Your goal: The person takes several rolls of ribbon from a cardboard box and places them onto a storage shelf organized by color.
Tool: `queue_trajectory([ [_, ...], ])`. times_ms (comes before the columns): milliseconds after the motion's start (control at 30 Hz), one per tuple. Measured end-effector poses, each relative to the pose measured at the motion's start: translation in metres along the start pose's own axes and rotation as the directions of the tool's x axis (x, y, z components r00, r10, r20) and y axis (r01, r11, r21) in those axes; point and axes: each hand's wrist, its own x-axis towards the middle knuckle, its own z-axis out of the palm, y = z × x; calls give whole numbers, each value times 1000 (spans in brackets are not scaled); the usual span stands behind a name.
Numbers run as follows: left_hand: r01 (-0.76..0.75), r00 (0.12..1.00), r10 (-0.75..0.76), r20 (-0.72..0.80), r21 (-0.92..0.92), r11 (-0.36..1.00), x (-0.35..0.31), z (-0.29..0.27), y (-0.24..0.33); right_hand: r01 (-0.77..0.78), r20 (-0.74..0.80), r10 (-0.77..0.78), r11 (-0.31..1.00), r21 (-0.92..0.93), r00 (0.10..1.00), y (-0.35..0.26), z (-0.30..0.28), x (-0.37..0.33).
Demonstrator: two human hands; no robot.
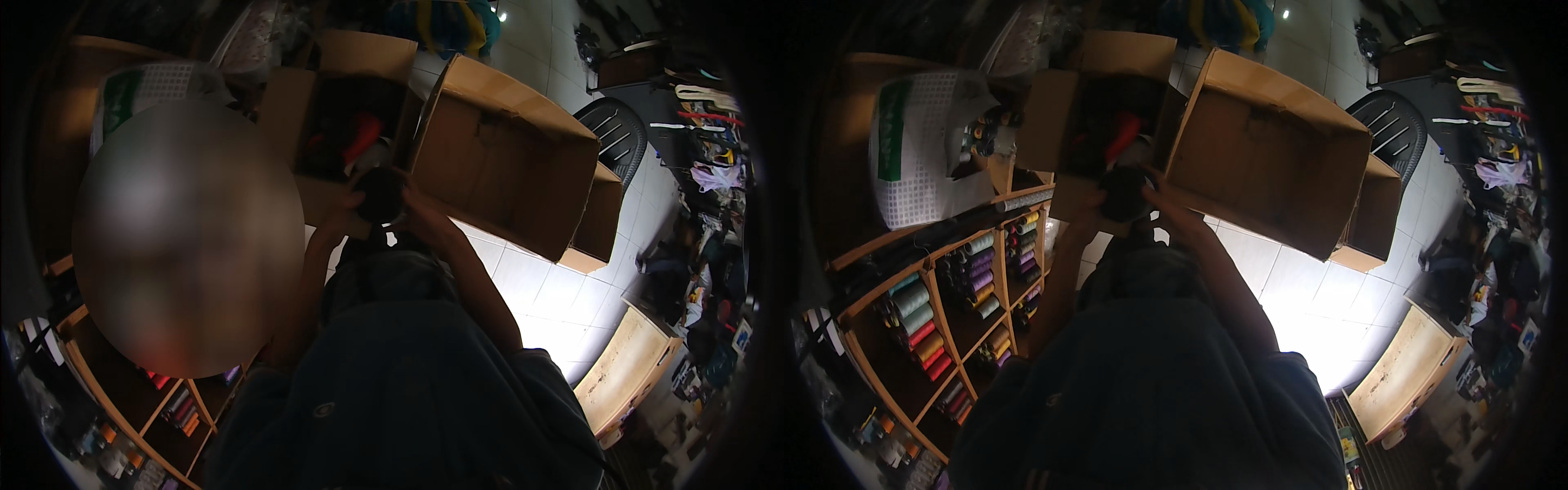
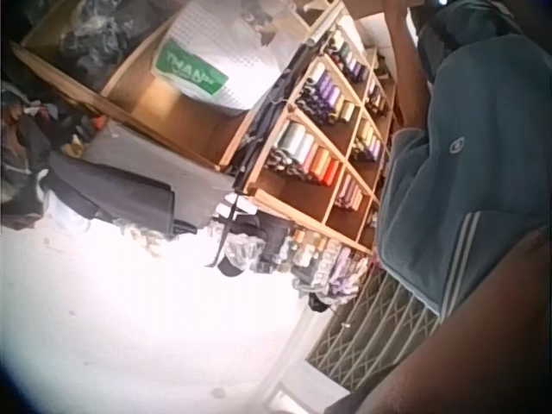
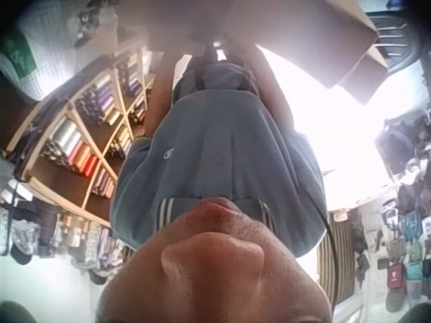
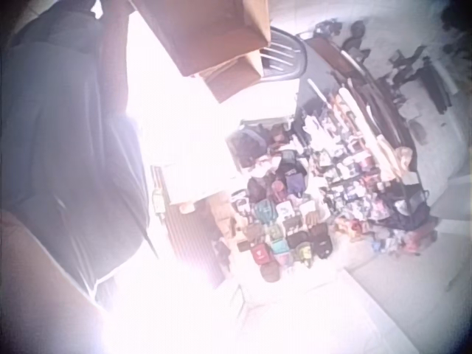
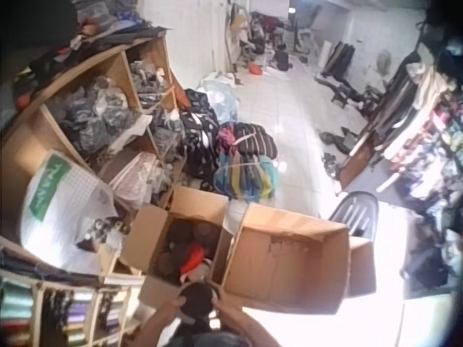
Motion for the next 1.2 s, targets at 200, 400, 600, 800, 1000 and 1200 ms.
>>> queue_trajectory([
  [200,22,998,-21,58,-23,999,21,-17,3,-19,-58,28,989,147,998,8,1,19],
  [400,-141,957,112,266,92,986,46,-50,13,81,-17,-80,964,253,997,26,4,45],
  [600,-254,899,175,402,154,955,72,-66,30,206,-184,-155,931,300,971,35,5,56],
  [800,-246,862,200,467,40,969,94,-69,52,328,-199,-276,892,312,940,14,20,51],
  [1000,-579,813,428,394,621,529,173,-62,75,440,-327,-349,858,264,878,9,25,34],
  [1200,-569,657,367,659,752,-332,239,-42,59,567,-404,-433,762,313,806,28,26,12],
])
